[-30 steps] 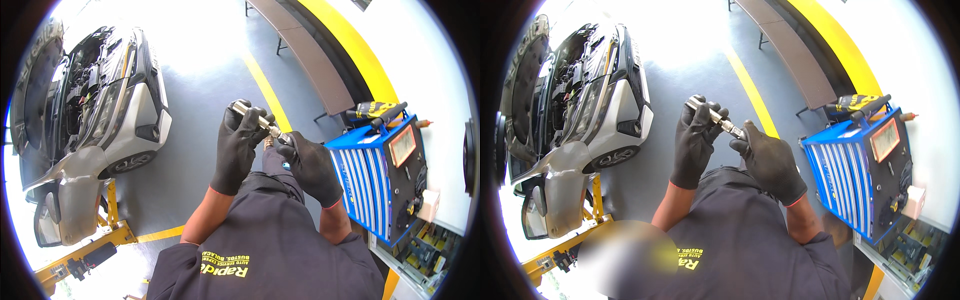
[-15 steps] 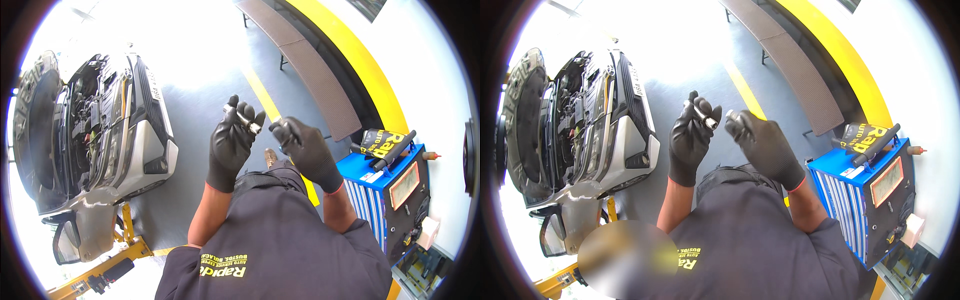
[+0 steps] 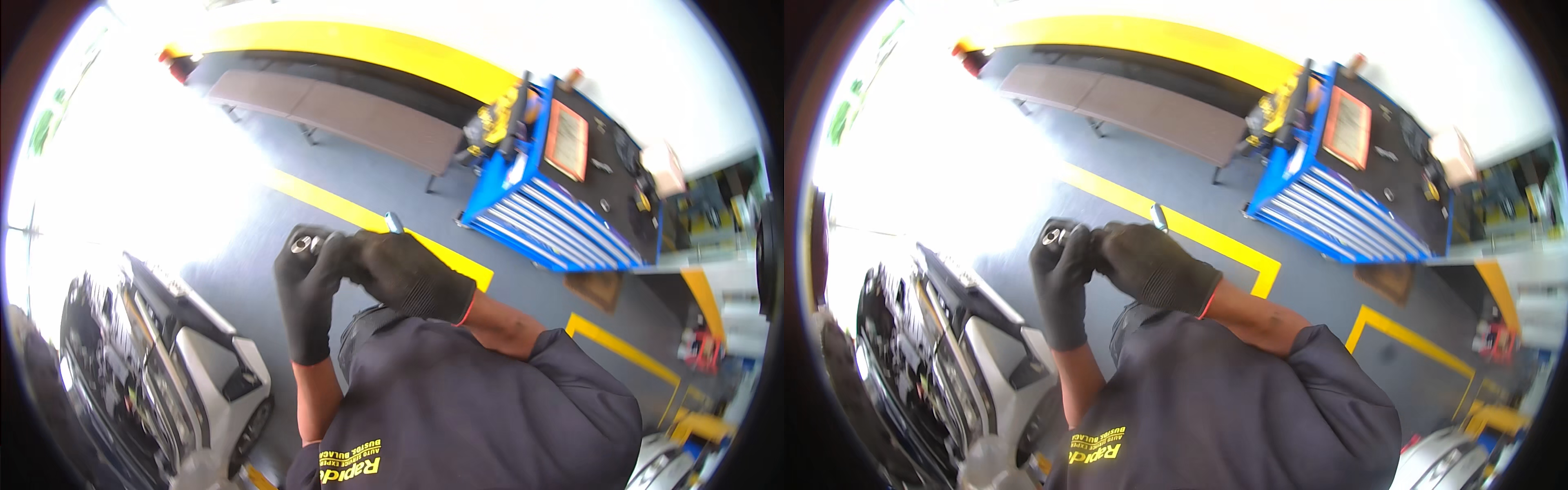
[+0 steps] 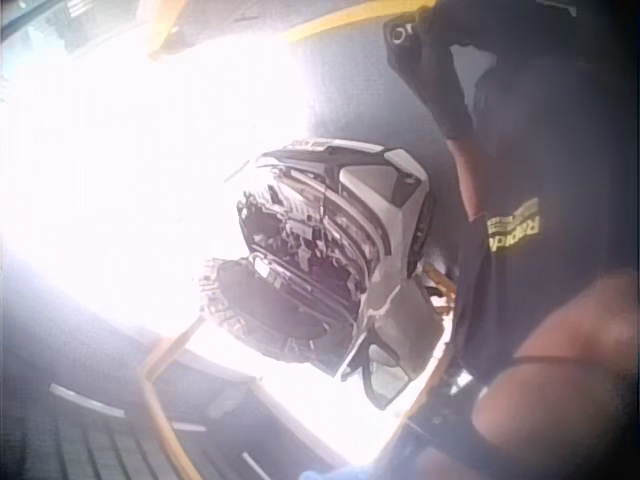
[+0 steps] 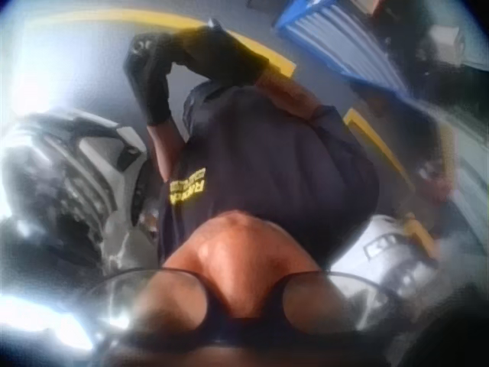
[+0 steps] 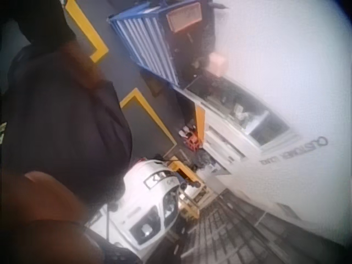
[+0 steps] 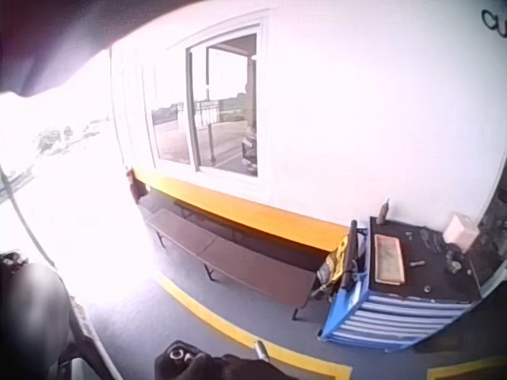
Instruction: The person selects a socket and ratchet from a tool chest, then removes a spark plug from the engine bay using the ratchet. After inspecting the removed plug, the person installs a new spark plug into the same cylinder and tightens it with the ratchet.
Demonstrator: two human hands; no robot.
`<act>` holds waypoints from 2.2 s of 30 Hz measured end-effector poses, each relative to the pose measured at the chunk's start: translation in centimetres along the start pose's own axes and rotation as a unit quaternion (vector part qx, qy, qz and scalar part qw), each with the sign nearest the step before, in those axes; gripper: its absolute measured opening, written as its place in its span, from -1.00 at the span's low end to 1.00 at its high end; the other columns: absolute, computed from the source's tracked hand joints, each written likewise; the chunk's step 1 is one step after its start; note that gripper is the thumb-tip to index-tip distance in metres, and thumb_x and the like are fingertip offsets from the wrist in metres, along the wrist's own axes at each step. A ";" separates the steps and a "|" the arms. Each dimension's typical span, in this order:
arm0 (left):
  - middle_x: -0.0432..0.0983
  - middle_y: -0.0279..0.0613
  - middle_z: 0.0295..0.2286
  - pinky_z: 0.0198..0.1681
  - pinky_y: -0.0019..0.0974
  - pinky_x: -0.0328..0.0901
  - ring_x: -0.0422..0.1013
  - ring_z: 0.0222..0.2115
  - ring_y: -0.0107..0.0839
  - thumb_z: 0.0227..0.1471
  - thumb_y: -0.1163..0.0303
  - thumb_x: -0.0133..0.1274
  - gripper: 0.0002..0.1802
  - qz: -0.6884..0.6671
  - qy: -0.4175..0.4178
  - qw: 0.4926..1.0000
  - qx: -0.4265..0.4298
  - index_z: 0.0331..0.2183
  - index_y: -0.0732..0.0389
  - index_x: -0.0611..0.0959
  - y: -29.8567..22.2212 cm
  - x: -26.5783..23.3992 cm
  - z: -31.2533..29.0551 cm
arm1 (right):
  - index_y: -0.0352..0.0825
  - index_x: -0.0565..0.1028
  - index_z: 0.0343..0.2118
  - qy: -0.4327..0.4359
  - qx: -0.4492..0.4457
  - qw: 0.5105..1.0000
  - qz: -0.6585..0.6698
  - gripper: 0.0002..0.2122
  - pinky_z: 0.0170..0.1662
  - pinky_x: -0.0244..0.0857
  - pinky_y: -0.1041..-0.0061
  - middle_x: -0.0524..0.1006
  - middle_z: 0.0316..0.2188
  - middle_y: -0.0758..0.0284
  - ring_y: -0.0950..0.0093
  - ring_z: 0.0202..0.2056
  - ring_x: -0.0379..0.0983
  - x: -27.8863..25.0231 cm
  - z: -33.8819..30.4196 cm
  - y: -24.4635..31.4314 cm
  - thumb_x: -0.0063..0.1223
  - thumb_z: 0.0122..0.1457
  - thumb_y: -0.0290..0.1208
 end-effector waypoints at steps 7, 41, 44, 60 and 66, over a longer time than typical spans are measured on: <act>0.37 -0.45 -0.53 -0.56 -0.53 0.13 0.23 -0.61 -0.71 0.40 0.41 0.17 -0.85 -0.117 -0.040 0.992 -0.022 -0.30 0.20 0.62 1.0 2.2 -7.1 | -0.40 0.66 -0.13 0.017 0.103 0.992 0.070 -0.80 -0.25 0.45 0.36 0.68 -0.35 0.19 0.32 -0.34 0.66 -2.9 -15.9 1.7 0.31 0.37 -0.35; 0.59 -0.30 -0.36 -0.45 -0.51 0.30 0.33 -0.52 -0.64 0.45 0.28 0.08 -0.45 0.255 0.250 0.929 -0.096 0.32 0.37 0.55 7.9 33.3 -6.7 | -0.14 0.68 0.14 -0.687 0.361 0.449 0.444 -0.59 -0.52 0.20 0.55 0.32 -0.63 0.52 0.61 -0.63 0.27 -24.7 -64.7 -42.9 0.31 0.38 -0.01; 0.65 -0.29 -0.35 -0.49 -0.53 0.27 0.32 -0.54 -0.67 0.45 0.20 0.11 -0.53 0.328 0.273 0.901 -0.074 0.19 0.33 0.64 7.9 38.1 -6.4 | -0.16 0.62 -0.02 -0.741 0.247 0.398 0.482 -0.43 -0.47 0.20 0.49 0.33 -0.61 0.57 0.60 -0.60 0.30 -26.8 -61.8 -46.3 0.27 0.29 0.33; 0.76 -0.09 -0.16 -0.21 -0.33 0.58 0.70 -0.27 -0.31 0.32 0.49 0.26 -0.71 0.548 0.351 0.654 0.386 0.05 0.19 0.80 21.6 44.4 0.1 | -0.14 0.54 -0.34 -0.663 0.424 0.537 0.306 -0.65 -0.48 0.11 0.61 0.31 -0.58 0.60 0.72 -0.56 0.23 -19.9 -65.1 -34.1 0.28 0.43 0.03; 0.71 0.14 -0.28 -0.20 0.02 0.49 0.64 -0.19 0.20 0.29 0.17 0.25 -0.73 0.529 0.330 0.746 0.232 -0.20 0.18 0.70 29.4 45.1 0.5 | -0.16 0.54 -0.34 -0.628 0.499 0.535 0.265 -0.63 -0.43 0.17 0.58 0.35 -0.56 0.57 0.71 -0.53 0.28 -14.5 -68.2 -28.1 0.20 0.47 0.04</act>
Point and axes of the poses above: each hand's wrist, its own z-axis towards the middle knuckle, its own x-axis out of the palm, y = z × x, the point moved 1 cm from there along z, towards the middle knuckle
